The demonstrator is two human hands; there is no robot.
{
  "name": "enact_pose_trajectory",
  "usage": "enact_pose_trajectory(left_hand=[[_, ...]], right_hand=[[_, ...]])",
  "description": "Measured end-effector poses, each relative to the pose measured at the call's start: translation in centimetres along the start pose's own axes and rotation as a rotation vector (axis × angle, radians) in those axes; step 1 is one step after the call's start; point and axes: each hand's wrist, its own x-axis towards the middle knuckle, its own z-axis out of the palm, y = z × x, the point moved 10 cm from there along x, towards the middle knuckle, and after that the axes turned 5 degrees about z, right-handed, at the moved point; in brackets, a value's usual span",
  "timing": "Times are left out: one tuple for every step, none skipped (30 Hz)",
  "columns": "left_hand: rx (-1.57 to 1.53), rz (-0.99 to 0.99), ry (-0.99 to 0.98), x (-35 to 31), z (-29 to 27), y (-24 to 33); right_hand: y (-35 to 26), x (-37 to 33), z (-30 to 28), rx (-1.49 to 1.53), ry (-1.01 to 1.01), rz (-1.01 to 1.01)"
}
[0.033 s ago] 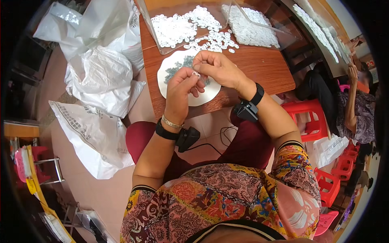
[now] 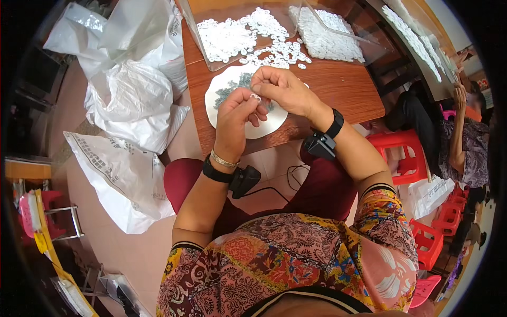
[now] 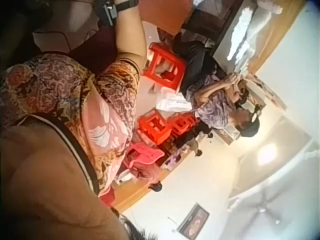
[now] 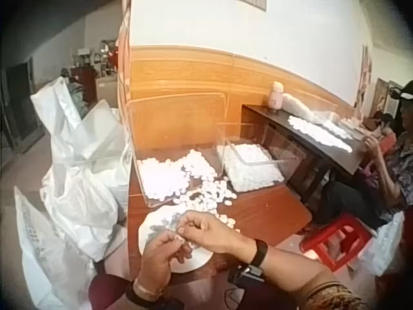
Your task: Sorting small white plastic rings into containers and bags.
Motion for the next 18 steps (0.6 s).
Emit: enact_pose_trajectory(left_hand=[[-0.033,0.010,0.005,-0.1,0.1,0.1],[-0.032,0.012,0.006,-0.1,0.1,0.1],[-0.036,0.028,-0.001,-0.1,0.1,0.2],[-0.040,0.044,-0.007,0.0,0.1,0.3],[-0.039,0.046,-0.006,0.0,0.0,0.3],[-0.041,0.054,-0.011,0.0,-0.1,0.4],[-0.044,0.062,-0.015,0.0,-0.2,0.4],[-0.045,0.062,-0.014,0.0,-0.2,0.5],[-0.050,0.069,-0.005,-0.1,-0.3,0.5],[-0.055,0.076,0.004,-0.1,-0.4,0.6],[-0.056,0.077,0.006,-0.1,-0.4,0.7],[-0.106,0.063,0.022,-0.1,-0.5,0.6],[-0.156,0.050,0.037,-0.2,-0.6,0.5],[-0.156,0.050,0.040,-0.2,-0.8,0.5],[-0.161,0.047,0.047,-0.1,-0.9,0.5],[-0.165,0.043,0.054,-0.1,-1.1,0.5],[-0.166,0.043,0.055,-0.1,-1.0,0.5],[-0.146,0.043,0.070,-0.1,-1.1,0.5]], right_hand=[[0.1,-0.1,0.0,0.026,0.007,0.005],[0.0,-0.2,0.1,0.025,0.006,0.003],[-0.2,-0.3,0.3,0.028,-0.003,0.006],[-0.3,-0.3,0.4,0.031,-0.012,0.011],[-0.6,-0.4,0.5,0.030,-0.014,0.009],[-0.9,-0.4,0.7,0.031,-0.030,0.009],[-1.0,-0.5,1.0,0.031,-0.046,0.010],[-1.0,-0.5,1.0,0.030,-0.047,0.011],[-1.2,-0.6,0.8,0.017,-0.024,-0.022],[-1.3,-0.7,0.7,0.004,0.000,-0.055],[-1.1,-0.7,0.7,0.003,-0.003,-0.055],[-1.0,-0.7,0.8,0.049,-0.010,-0.066],[-1.0,-0.7,0.8,0.094,-0.018,-0.077],[-1.0,-0.7,0.9,0.095,-0.020,-0.076],[-1.1,-0.7,0.8,0.058,0.002,-0.073],[-1.2,-0.7,0.6,0.021,0.025,-0.070],[-1.2,-0.8,0.6,0.021,0.025,-0.070],[-1.2,-0.8,0.5,-0.001,0.027,-0.066]])
